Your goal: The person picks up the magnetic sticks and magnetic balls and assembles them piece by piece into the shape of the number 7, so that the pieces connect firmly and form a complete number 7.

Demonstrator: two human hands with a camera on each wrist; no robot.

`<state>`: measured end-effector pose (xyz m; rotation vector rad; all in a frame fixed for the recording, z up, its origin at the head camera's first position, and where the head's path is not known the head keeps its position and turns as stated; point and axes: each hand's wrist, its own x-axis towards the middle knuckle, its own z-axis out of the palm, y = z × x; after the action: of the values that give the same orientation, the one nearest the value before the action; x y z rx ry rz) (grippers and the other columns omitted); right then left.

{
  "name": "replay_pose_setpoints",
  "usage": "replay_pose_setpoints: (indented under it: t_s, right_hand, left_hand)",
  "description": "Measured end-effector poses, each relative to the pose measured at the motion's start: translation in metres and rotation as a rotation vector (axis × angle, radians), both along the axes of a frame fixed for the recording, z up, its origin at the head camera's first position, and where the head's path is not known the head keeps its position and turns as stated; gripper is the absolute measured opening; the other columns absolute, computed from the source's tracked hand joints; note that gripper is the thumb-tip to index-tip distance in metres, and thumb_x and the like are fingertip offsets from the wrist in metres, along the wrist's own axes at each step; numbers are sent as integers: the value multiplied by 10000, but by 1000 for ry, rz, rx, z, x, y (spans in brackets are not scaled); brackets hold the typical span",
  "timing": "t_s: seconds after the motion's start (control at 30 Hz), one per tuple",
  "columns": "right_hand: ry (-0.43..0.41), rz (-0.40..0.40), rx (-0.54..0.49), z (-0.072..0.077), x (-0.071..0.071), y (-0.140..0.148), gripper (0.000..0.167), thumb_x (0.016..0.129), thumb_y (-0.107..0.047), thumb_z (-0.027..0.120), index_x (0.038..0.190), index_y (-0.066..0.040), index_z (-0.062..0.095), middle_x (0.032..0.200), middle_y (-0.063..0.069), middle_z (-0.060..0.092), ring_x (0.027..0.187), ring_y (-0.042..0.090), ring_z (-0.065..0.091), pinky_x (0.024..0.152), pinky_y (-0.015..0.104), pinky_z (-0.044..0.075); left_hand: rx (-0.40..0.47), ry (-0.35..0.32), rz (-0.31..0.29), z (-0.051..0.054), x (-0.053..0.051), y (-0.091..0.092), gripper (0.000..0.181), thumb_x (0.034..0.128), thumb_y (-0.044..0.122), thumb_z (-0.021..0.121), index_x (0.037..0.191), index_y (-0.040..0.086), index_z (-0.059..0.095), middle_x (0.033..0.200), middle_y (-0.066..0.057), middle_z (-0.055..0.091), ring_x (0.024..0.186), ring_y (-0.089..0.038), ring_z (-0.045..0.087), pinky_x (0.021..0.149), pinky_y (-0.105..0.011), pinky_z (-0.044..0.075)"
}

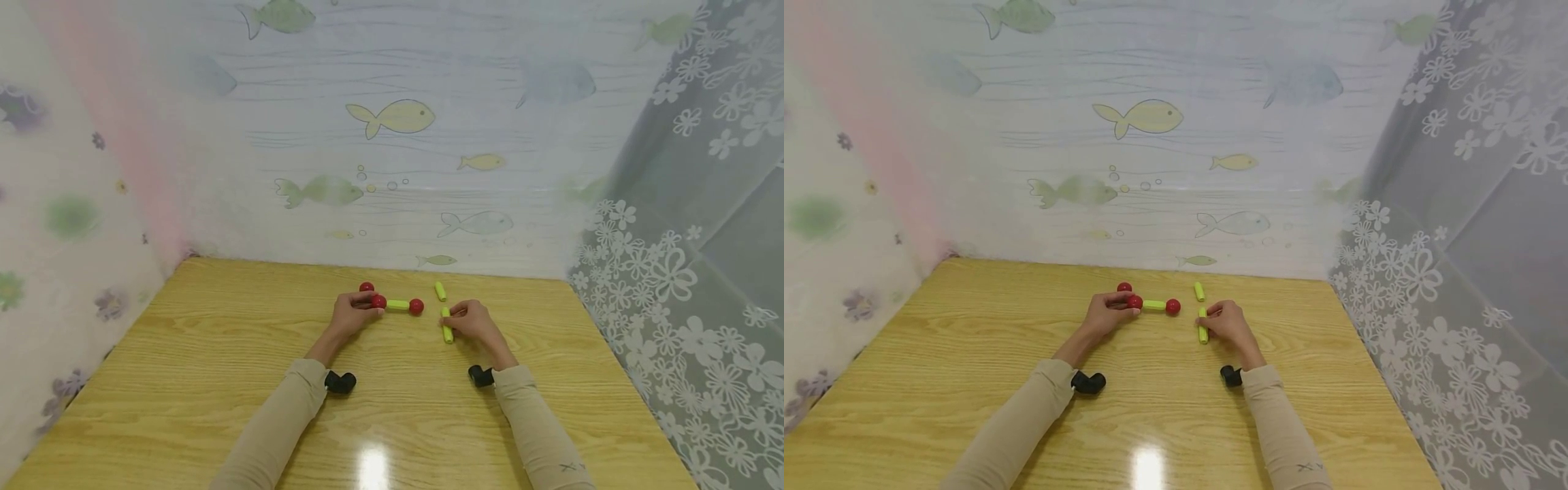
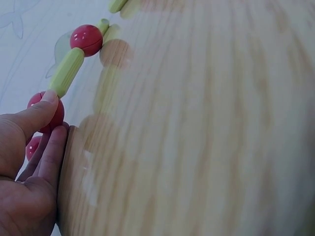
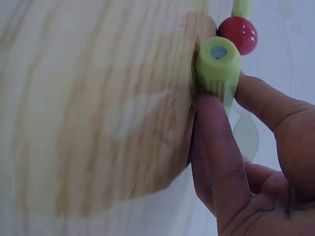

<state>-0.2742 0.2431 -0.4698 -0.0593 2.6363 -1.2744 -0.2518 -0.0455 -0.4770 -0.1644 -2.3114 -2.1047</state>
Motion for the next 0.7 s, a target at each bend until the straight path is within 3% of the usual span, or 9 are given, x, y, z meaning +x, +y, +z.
replay_pose_setpoints:
  t_s: [0.17, 0.33, 0.7]
  right_hand:
    - [-17, -22, -7, 2, 0, -1, 310, 864, -199, 712, 1032, 36, 598, 926, 143, 623, 723, 175, 628, 626, 277, 541]
    - [-17, -20, -3, 2, 0, -2, 311, 870, -200, 706, 1043, 34, 598, 940, 141, 620, 728, 170, 623, 629, 273, 540]
    - [-21, -5, -17, 4, 1, -1, 309, 912, -184, 645, 1086, 56, 561, 1017, 183, 583, 740, 188, 632, 628, 287, 551]
  left_hand:
    - [28, -5, -4, -13, -10, -2, 443, 778, 21, 770, 1192, -44, 625, 1159, -242, 615, 1067, -356, 598, 854, -351, 517]
    - [16, -10, 55, -28, -18, 0, 426, 746, 58, 807, 1149, 28, 675, 1118, -171, 652, 1025, -283, 629, 837, -331, 523]
    - [-5, -18, 84, -30, -19, 1, 425, 734, 76, 820, 1137, 58, 687, 1093, -140, 665, 1008, -248, 639, 828, -335, 528]
